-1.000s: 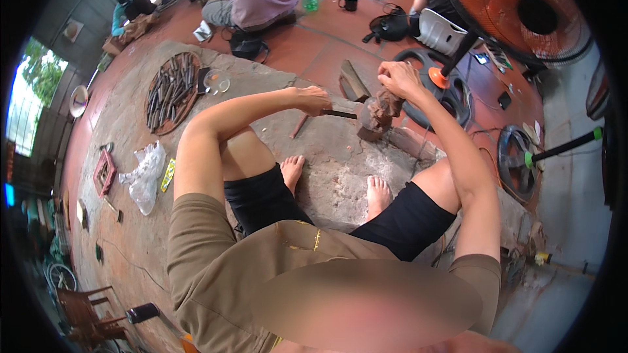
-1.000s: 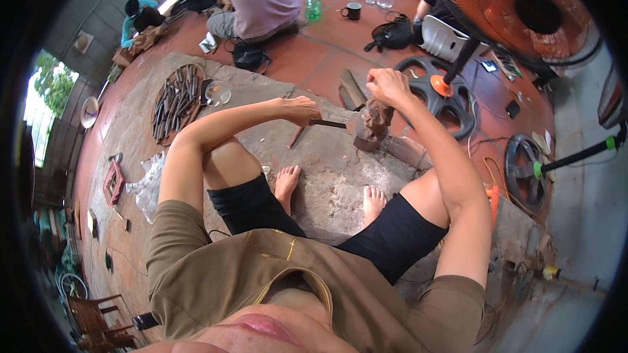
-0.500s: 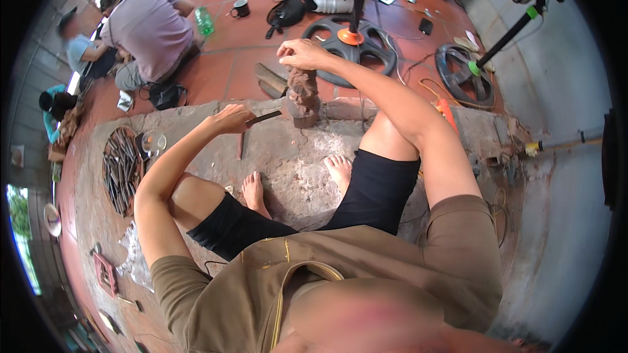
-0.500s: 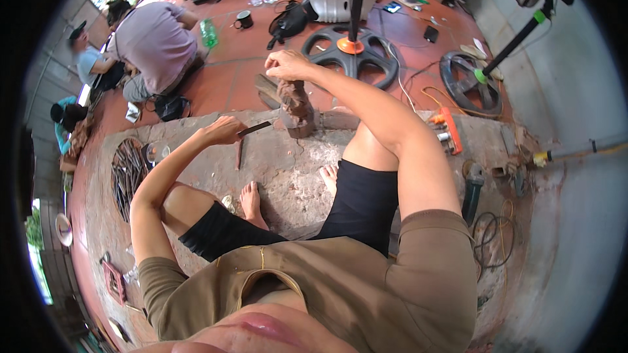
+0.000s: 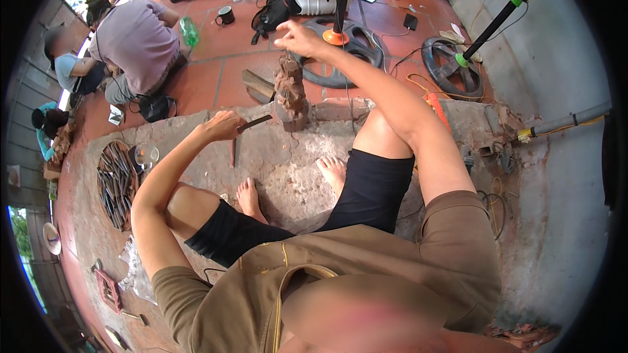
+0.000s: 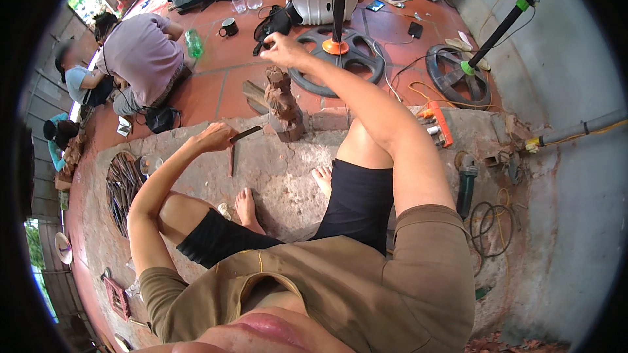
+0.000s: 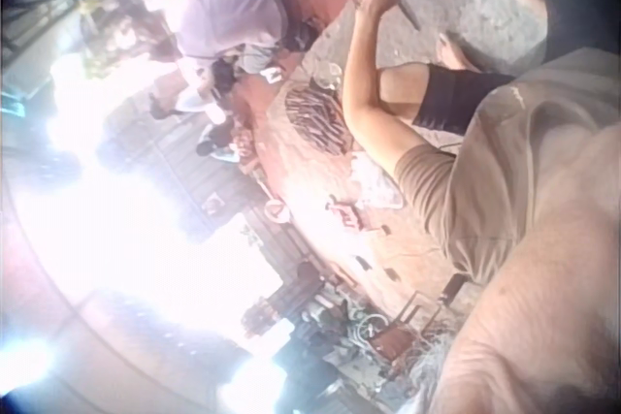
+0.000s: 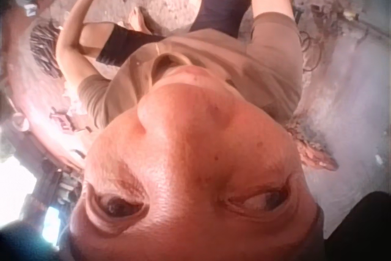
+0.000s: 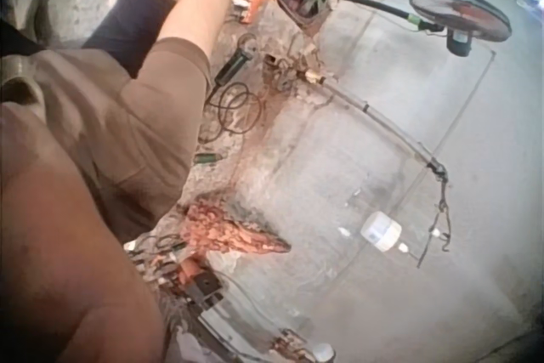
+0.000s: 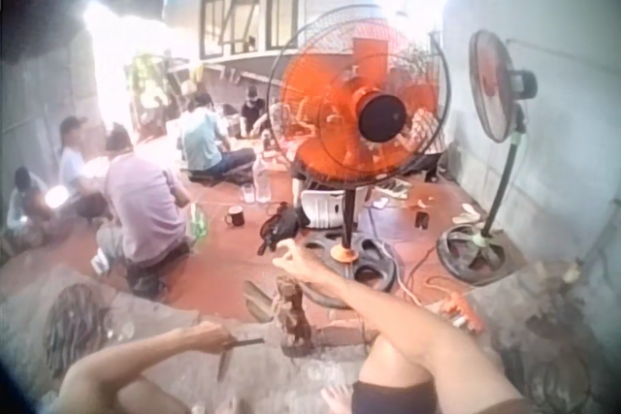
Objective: The person sits on the floor and uses a chisel to carve a piece of wood held in their left hand. They repeatedly strike the chisel with a mallet to shape the wood, occasionally rotating the piece to work on different angles.
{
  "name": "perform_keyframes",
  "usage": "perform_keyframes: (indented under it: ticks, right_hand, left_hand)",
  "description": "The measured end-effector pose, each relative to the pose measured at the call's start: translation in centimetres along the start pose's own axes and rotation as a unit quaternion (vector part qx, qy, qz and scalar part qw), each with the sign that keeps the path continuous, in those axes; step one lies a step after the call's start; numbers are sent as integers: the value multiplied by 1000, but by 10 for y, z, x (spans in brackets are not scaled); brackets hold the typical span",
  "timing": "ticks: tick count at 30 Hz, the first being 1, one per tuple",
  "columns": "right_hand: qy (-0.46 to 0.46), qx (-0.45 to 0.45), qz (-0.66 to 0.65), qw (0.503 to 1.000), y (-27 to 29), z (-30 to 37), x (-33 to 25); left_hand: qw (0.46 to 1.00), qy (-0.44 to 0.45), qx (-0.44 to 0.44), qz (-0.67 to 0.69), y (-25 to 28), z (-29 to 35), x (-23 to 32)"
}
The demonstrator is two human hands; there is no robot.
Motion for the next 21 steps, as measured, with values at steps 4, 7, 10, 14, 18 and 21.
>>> perform_keyframes:
  ticks: [4,7,10,14,18,21]
  right_hand:
    - [-63,69,-74,993,36,-1,10]
    - [-83,135,-89,983,69,5,18]
    - [-117,173,-134,969,91,7,25]
    - [-139,168,-155,963,101,11,20]
    - [-126,144,-155,969,88,5,3]
    - [-103,130,-162,973,72,-4,-13]
  left_hand:
    - [1000,1,-2,-24,1,2,0]
    - [1000,-7,12,-23,4,1,4]
    - [1000,-13,13,-6,0,-3,-2]
    - [999,-27,32,-12,8,-5,3]
    - [998,-35,46,-26,21,-3,11]
    - [997,-33,70,-13,25,1,10]
Point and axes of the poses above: each hand's wrist, its own z-axis away from the middle knuckle, its own y-axis out of the back of the hand, x = y × z, the point moved 4 cm from there along -z, towards the middle knuckle, and after that the axes turned 2 degrees about y, right-handed, at the moved point
